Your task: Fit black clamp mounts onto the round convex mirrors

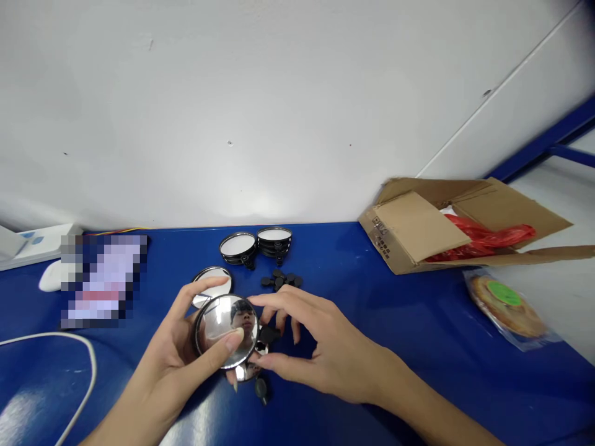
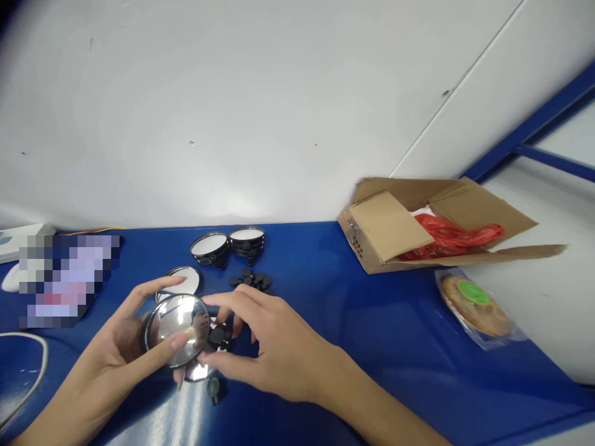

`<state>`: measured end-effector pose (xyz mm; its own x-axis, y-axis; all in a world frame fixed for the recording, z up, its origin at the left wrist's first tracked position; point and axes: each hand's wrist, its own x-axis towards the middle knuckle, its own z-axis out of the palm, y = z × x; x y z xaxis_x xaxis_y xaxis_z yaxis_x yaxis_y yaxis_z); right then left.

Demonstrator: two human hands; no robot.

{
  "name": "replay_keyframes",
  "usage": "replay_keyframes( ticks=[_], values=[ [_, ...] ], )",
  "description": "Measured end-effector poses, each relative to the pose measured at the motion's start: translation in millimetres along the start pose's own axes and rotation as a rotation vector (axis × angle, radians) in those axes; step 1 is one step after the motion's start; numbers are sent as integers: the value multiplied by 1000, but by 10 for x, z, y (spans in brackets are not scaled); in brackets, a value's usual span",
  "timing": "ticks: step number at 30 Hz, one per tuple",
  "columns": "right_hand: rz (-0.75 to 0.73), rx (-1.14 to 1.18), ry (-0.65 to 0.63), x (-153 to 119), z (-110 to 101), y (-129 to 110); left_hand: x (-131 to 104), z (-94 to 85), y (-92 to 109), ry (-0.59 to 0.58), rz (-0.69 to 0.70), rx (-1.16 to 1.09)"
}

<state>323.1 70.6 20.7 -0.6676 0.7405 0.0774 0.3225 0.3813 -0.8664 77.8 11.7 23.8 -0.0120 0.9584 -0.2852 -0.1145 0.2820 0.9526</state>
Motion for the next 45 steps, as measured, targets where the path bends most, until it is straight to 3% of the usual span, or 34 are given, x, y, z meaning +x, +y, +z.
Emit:
replay_keyframes(
  ticks=[7, 12, 23, 26, 34, 41, 45],
  values=[
    [-30, -2, -76, -16, -17, -35, -7, -2, 23, -105, -53, 4],
    [-122, -34, -106, -37, -20, 0, -29, -2, 38, -95, -44, 25],
    [-271, -154, -142, -15, 33, 36, -1, -97, -180, -154, -47, 94],
    [-323, -187, -129, -19, 86, 61, -41, -92, -162, -105, 26, 222],
    [-346, -123, -55, 4, 156, 103, 5, -261, -166, 110, 433, 669],
    [-306, -178, -123, 44, 192, 210, 46, -198, -68, 164, 291, 716],
    [-278, -174, -154, 47, 204, 208, 102, -242, -99, 165, 330, 741]
  ],
)
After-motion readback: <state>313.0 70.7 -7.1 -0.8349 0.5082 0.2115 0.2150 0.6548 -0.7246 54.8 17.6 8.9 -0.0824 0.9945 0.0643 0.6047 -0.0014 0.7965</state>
